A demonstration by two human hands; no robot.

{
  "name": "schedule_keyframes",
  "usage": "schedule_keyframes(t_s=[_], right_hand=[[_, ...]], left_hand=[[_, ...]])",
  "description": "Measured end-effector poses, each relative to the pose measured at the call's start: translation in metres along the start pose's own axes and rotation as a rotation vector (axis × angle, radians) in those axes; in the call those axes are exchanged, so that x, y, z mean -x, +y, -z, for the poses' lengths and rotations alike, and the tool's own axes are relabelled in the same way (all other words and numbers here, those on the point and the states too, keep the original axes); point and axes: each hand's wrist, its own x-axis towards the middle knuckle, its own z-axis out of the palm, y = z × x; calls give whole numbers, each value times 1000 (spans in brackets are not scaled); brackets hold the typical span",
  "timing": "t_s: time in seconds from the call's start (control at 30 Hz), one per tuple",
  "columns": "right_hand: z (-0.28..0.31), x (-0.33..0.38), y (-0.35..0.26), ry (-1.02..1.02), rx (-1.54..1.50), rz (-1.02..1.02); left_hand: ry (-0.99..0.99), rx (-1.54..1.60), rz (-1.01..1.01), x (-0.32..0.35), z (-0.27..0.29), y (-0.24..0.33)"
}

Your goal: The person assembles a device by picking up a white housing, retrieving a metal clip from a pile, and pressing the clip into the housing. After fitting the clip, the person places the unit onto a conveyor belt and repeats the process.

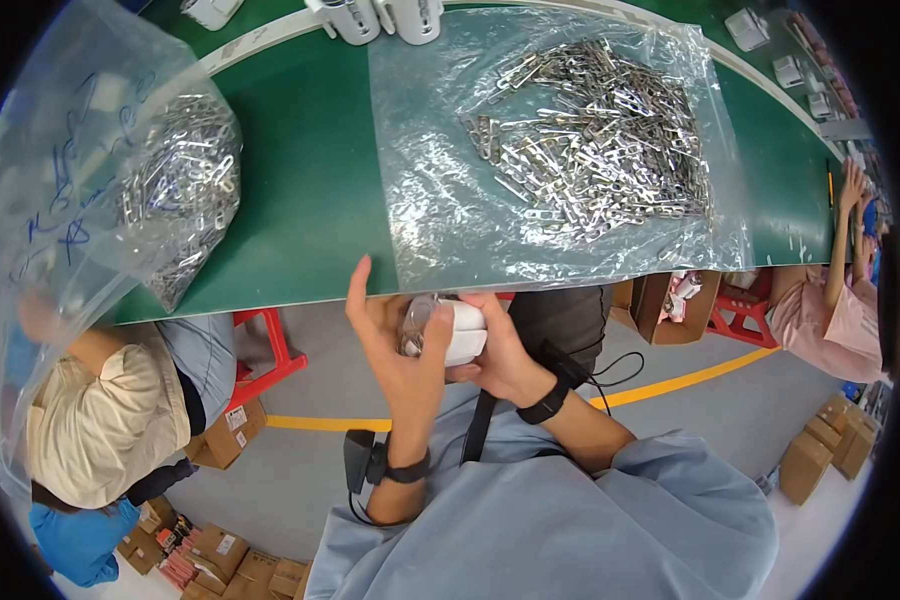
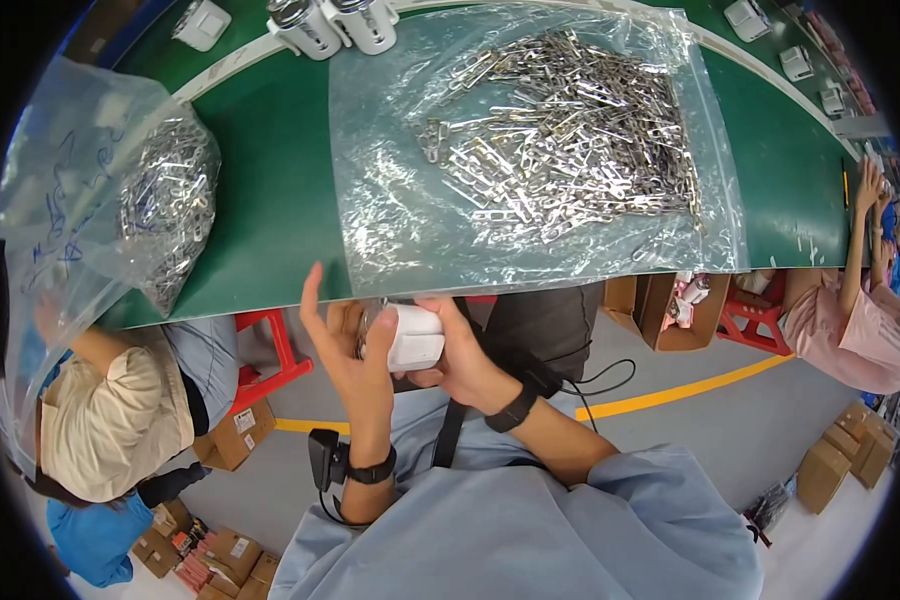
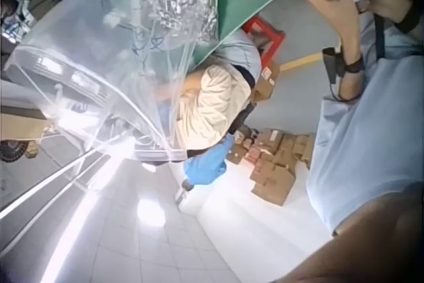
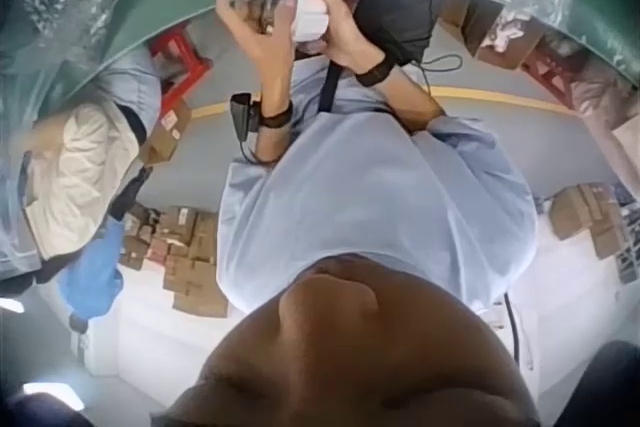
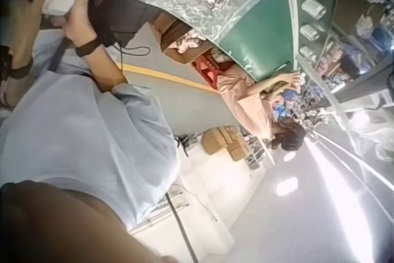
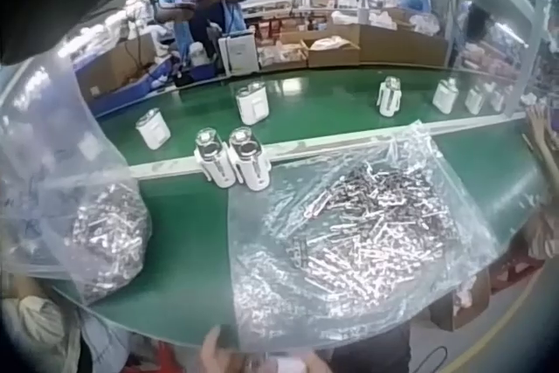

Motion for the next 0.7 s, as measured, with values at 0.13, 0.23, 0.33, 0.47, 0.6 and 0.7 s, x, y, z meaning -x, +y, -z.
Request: schedule_keyframes(t_s=[0.13, 0.23, 0.33, 0.47, 0.6, 0.7], right_hand=[[18, -12, -1, -89, -177, -200], [20, -17, -2, -306, -437, -403], [1, -19, 2, 452, -129, -175], [39, 2, 16, 103, 109, -340], [12, -4, -14, 115, 332, -155], [19, -20, -11, 110, 247, -172]], left_hand=[[73, -72, 101, 4, -12, -11], [239, -179, 13, -13, -22, -16], [293, -115, 2, 6, -17, -29], [236, 95, 70, 40, -17, -24], [264, 32, 65, 24, -24, -6], [283, 29, 168, 10, -29, -3]])
